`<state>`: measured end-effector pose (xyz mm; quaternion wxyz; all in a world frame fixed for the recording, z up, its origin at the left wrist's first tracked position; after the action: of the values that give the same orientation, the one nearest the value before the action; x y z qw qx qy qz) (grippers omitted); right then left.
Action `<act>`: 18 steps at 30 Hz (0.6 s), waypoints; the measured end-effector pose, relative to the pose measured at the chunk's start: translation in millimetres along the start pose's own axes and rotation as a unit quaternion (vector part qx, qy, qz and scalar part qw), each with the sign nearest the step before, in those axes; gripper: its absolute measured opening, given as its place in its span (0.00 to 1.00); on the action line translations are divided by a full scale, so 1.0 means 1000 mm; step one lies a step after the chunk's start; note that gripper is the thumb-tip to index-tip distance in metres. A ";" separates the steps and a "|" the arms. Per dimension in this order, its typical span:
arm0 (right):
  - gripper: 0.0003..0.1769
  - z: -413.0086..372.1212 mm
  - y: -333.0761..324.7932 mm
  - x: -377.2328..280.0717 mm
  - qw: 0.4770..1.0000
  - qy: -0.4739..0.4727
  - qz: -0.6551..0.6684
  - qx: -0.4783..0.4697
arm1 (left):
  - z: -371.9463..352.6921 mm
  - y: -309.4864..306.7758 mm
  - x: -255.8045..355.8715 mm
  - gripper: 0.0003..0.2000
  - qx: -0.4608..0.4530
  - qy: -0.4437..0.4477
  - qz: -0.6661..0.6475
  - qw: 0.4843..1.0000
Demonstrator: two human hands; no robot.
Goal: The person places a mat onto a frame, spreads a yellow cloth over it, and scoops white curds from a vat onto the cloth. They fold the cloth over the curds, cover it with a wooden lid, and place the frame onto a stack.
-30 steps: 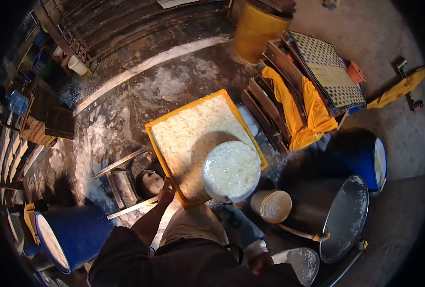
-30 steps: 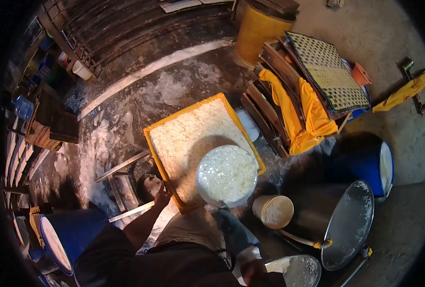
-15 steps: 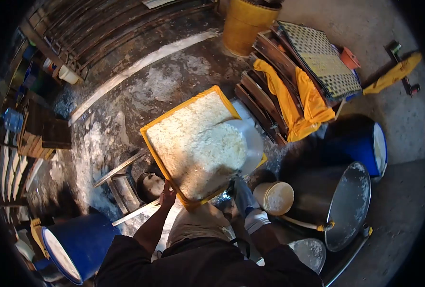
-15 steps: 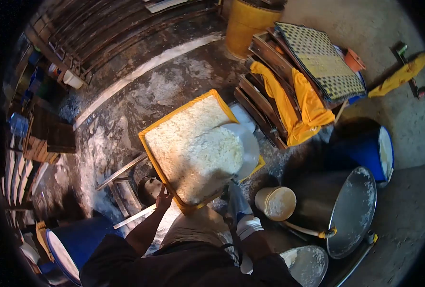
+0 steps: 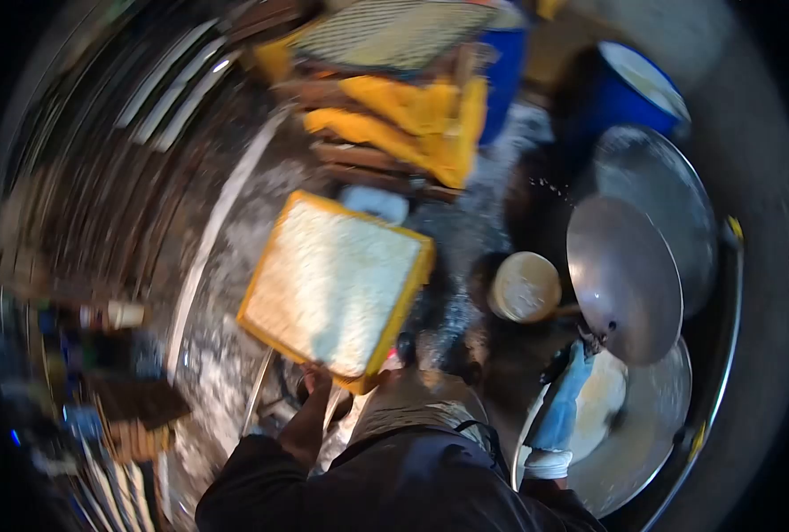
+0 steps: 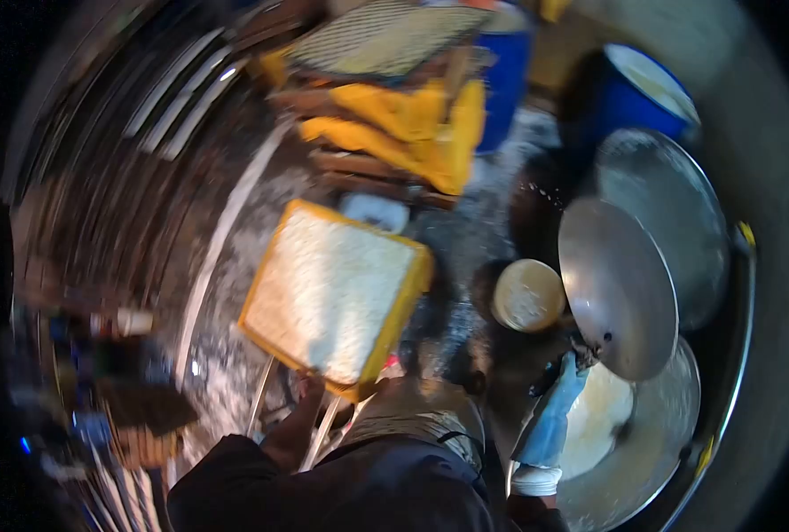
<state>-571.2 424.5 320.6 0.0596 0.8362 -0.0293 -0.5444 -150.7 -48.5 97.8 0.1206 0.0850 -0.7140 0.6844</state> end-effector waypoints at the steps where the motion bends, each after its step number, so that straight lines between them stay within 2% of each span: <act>1: 0.13 -0.006 -0.044 0.027 0.991 0.003 0.035 0.131 | -0.002 0.011 0.007 0.22 0.016 0.034 0.017 0.999; 2: 0.12 -0.017 -0.097 0.050 0.961 0.005 0.071 0.268 | -0.002 0.018 0.013 0.19 0.016 0.096 0.005 0.995; 3: 0.12 -0.040 -0.131 0.060 0.945 -0.004 0.114 0.305 | -0.002 0.025 0.029 0.16 -0.013 0.157 -0.023 0.987; 4: 0.09 -0.058 -0.165 0.067 0.923 0.019 0.113 0.367 | -0.016 0.036 0.054 0.15 -0.169 0.036 -0.122 0.977; 5: 0.07 -0.065 -0.206 0.084 0.896 0.076 0.141 0.415 | -0.032 0.030 0.074 0.15 -0.319 -0.099 -0.190 0.923; 6: 0.09 -0.070 -0.246 0.107 0.886 0.115 0.184 0.410 | -0.044 0.026 0.099 0.16 -0.411 -0.110 -0.131 0.895; 7: 0.11 -0.065 -0.300 0.159 0.881 0.111 0.227 0.400 | -0.066 0.011 0.138 0.16 -0.488 -0.129 -0.065 0.861; 8: 0.12 -0.073 -0.324 0.168 0.851 0.141 0.208 0.462 | -0.082 0.010 0.163 0.16 -0.548 -0.082 -0.035 0.832; 9: 0.13 -0.069 -0.342 0.177 0.820 0.176 0.189 0.511 | -0.106 0.009 0.191 0.13 -0.558 -0.058 -0.029 0.827; 10: 0.13 -0.073 -0.359 0.194 0.807 0.184 0.203 0.523 | -0.120 0.010 0.207 0.12 -0.607 -0.051 -0.050 0.791; 11: 0.11 -0.071 -0.373 0.208 0.795 0.144 0.200 0.554 | -0.133 0.011 0.222 0.11 -0.652 -0.049 -0.074 0.753; 12: 0.11 -0.066 -0.386 0.220 0.784 0.103 0.195 0.580 | -0.147 0.011 0.234 0.11 -0.649 -0.043 -0.063 0.757; 14: 0.13 -0.062 -0.404 0.210 0.777 0.122 0.183 0.589 | -0.182 0.002 0.250 0.10 -0.598 0.037 0.024 0.800; 15: 0.16 -0.052 -0.411 0.206 0.773 0.137 0.160 0.599 | -0.193 -0.002 0.259 0.10 -0.591 0.048 0.030 0.804; 16: 0.21 -0.034 -0.426 0.239 0.735 0.164 0.174 0.634 | -0.202 -0.013 0.262 0.09 -0.602 0.058 0.044 0.795; 17: 0.22 -0.011 -0.439 0.301 0.774 0.153 0.021 0.615 | -0.208 -0.019 0.266 0.09 -0.612 0.070 0.058 0.785; 18: 0.22 0.010 -0.452 0.361 0.774 0.156 -0.160 0.592 | -0.219 -0.027 0.271 0.09 -0.583 0.046 0.079 0.807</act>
<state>-441.6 830.4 -70.3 -0.5319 0.7720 -0.2016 -0.2835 -390.5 180.9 209.0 0.1255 -0.0892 -0.9767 0.1497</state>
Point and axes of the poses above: each hand's wrist, its own z-axis towards the middle knuckle, its own y-axis out of the palm, x = y × z, the point moved 1 cm from there along z, towards the middle knuckle, and after that the axes turned 8 degrees about -y, right-handed, at the moved point
